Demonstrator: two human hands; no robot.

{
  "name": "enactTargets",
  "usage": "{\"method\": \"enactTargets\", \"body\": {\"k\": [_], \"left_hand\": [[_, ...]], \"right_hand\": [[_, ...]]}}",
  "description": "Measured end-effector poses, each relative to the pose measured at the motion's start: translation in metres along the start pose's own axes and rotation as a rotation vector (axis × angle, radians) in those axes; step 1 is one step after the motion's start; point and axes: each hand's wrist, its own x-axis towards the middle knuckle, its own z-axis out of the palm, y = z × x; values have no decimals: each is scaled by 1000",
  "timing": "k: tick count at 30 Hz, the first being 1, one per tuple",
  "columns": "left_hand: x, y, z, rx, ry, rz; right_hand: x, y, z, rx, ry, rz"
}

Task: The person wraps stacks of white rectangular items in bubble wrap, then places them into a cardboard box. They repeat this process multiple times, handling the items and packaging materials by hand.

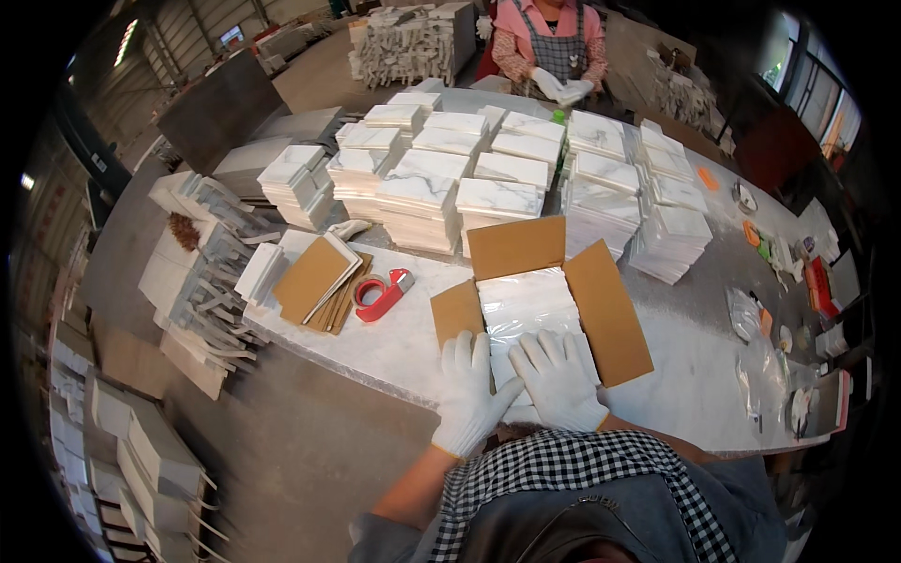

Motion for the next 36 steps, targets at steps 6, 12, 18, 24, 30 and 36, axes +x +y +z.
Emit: {"method": "enactTargets", "body": {"k": [6,12,18,24,30,36], "left_hand": [[58,-15,-40,109,-16,105],[200,4,-8,388,-47,182],[230,5,39,448,-367,285],[171,15,51,279,-276,631],[142,12,33,299,-476,392],[166,-15,54,-28,-466,202]], "right_hand": [[7,-5,-5,-13,-217,53],[3,-8,-5,-98,-107,39],[-1,-8,2,-8,49,-18],[-3,-1,-7,-8,86,86],[-4,13,6,229,185,130],[6,14,7,99,249,211]]}}
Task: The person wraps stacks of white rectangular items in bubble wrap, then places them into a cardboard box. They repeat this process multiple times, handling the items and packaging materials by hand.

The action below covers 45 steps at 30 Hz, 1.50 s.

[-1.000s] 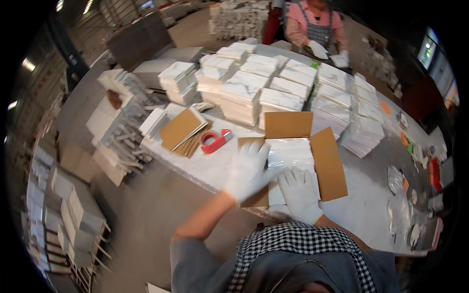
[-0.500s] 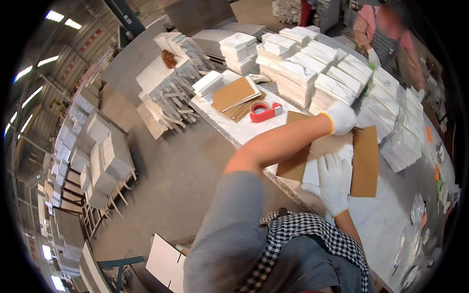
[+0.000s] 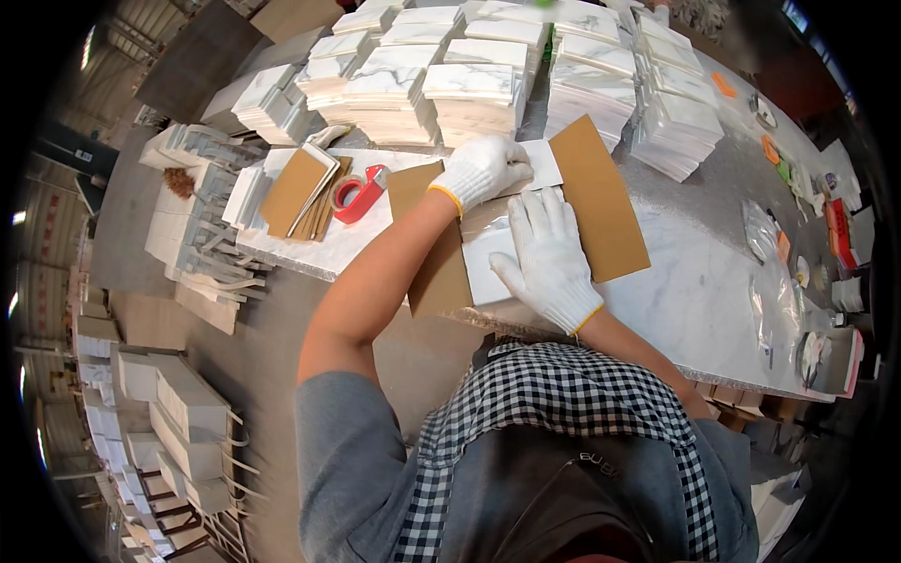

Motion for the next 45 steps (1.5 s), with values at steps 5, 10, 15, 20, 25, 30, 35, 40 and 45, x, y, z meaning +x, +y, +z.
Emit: {"method": "enactTargets", "body": {"k": [5,10,15,20,25,30,35,40,45], "left_hand": [[18,8,-13,186,67,-43],[23,-31,2,52,-143,-54],[11,-17,-2,88,-167,-49],[10,-8,0,167,-176,-108],[8,-10,-8,87,-151,-94],[-21,-62,-29,-196,227,-148],[-117,-112,-27,-333,874,-519],[-171,-110,102,-595,838,-405],[-145,-63,135,-809,664,-175]], "right_hand": [[22,7,-5,-10,-202,94],[19,8,2,16,-130,38],[22,5,-6,46,-178,49],[24,4,-5,32,-171,31],[28,6,-6,54,-218,42],[20,9,6,-3,-126,-5],[20,7,3,10,-200,36],[21,5,2,36,-215,28],[19,6,3,26,-208,36]]}}
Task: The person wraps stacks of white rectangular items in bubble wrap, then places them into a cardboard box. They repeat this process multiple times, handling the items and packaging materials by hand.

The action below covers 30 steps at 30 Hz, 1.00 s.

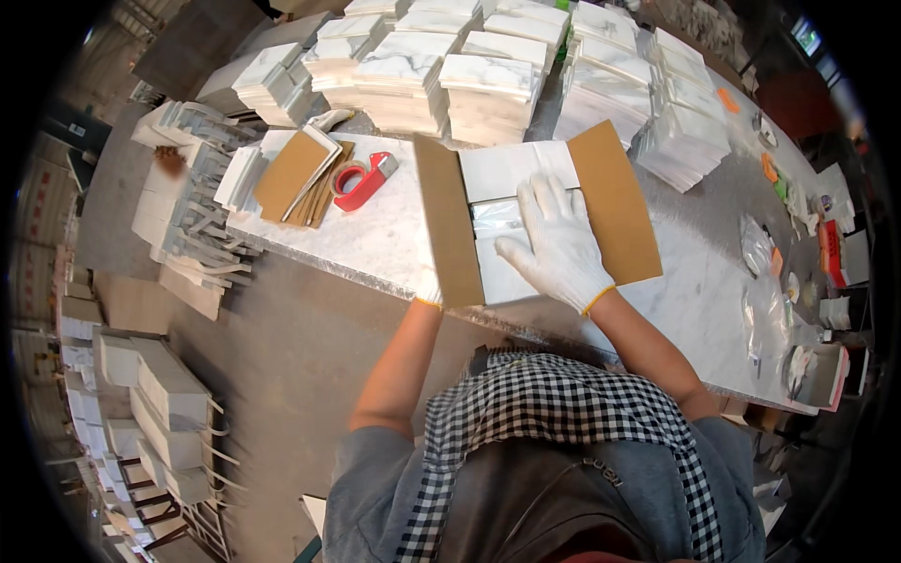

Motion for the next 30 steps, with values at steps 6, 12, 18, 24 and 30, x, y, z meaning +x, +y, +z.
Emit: {"method": "enactTargets", "body": {"k": [6,12,18,24,30], "left_hand": [[48,94,14,330,-110,225],[68,137,19,813,-387,304],[71,164,23,995,-530,127],[71,134,17,920,-368,183],[76,127,19,850,-397,148]], "right_hand": [[0,4,0,-111,2,-33],[-1,6,-8,187,81,73],[-53,23,-31,328,605,-96],[-83,80,-41,1086,544,711],[-38,125,53,1283,70,377]]}}
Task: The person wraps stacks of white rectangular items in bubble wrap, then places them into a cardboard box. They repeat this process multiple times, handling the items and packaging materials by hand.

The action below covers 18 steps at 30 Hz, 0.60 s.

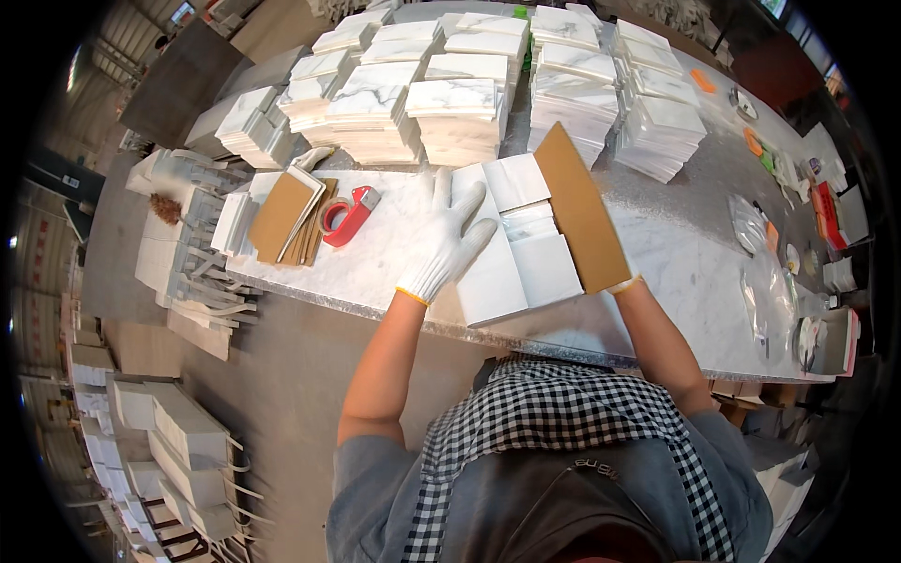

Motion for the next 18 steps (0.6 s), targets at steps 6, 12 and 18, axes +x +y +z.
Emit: {"method": "enactTargets", "body": {"k": [6,12,18], "left_hand": [[-3,6,3,-7,27,-44],[-7,0,15,-71,79,-48],[10,-12,29,-489,328,-108]], "right_hand": [[14,-52,47,-582,31,-119],[7,-97,80,-1033,-65,29],[-2,-101,82,-1108,-23,19]]}}
